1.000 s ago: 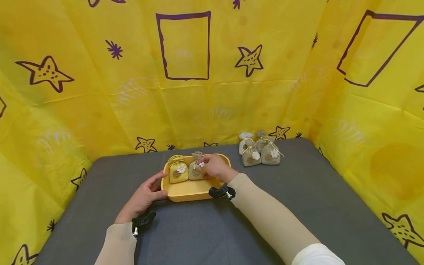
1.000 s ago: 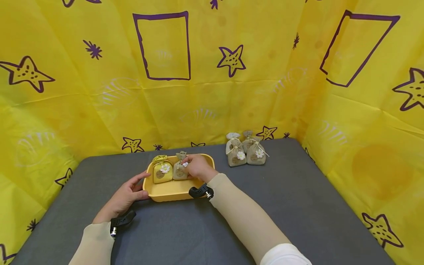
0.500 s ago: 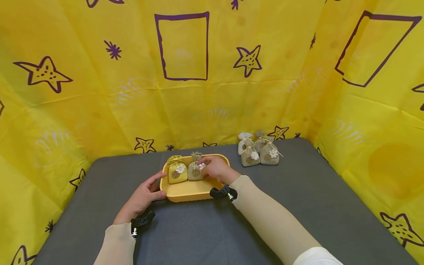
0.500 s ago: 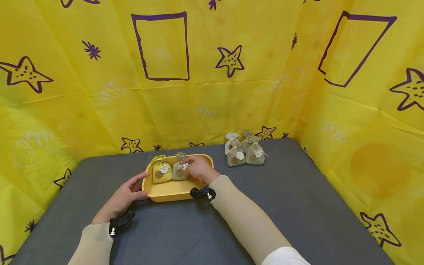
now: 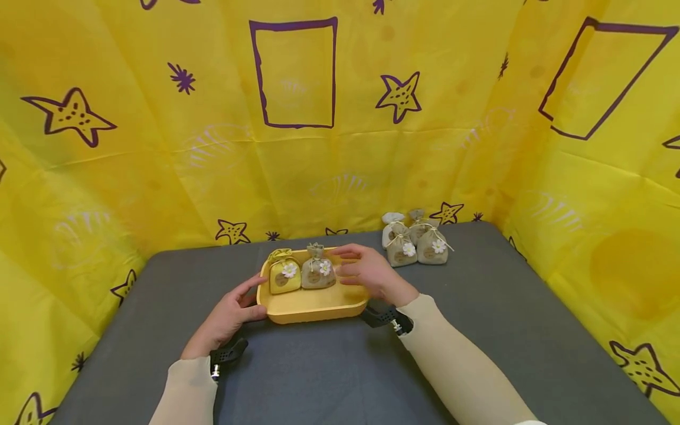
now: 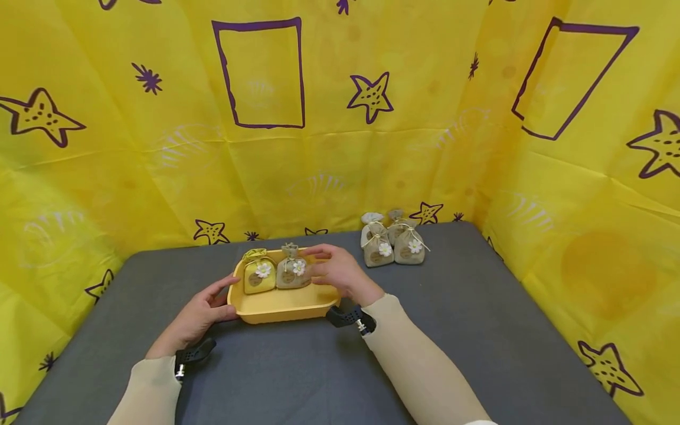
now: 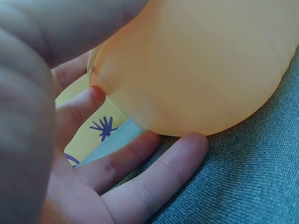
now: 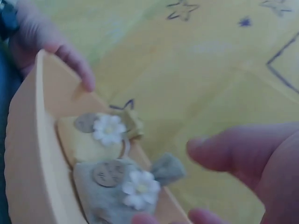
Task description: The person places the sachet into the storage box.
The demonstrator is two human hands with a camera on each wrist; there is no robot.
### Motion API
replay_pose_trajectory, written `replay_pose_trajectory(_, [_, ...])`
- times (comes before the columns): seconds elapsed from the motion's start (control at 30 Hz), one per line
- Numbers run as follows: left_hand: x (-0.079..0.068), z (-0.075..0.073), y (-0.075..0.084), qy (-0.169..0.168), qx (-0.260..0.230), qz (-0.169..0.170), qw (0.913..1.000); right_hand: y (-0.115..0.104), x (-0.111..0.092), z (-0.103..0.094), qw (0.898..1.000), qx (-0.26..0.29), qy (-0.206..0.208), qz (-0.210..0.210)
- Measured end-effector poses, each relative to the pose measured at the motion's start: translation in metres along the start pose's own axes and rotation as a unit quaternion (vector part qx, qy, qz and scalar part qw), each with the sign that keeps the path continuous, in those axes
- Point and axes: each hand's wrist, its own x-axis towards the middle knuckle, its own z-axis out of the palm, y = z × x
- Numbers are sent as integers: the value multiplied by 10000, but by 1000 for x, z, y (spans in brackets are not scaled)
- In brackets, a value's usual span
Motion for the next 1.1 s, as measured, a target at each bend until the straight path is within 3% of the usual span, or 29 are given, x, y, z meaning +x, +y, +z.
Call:
replay_pose_trajectory(0.17, [2,0,1,2,33,-33,10000,0,-30,-34,9929,1166,-63,-214])
replay_pose_trajectory(0.27, [3,0,1,8,37,-30,10000,7,-49,-58,9875,1543,-71,-316])
replay_pose_trajectory(0.43, [3,1,2,38,14,-28,10000,30,-81,-106,9881,1489,56,-389])
replay_pose_trajectory(0.7, [3,2,-1,-53,-98,79,9999,66,-125,-191,9851,1481,856,-166])
replay_pose_trajectory(0.8, [2,3,-2,-41,-146,80,9999,72,-136,-219,9828,1647,827,-152])
replay_pose_trajectory(0.97, [2,4,-3,-44,-150,67,9999,77,-143,-244,9817,1817,478,-304])
replay_pose_trajectory(1.1, [1,4,-2,-22,-143,29,9999,79,-130,-249,9860,1574,510,-219])
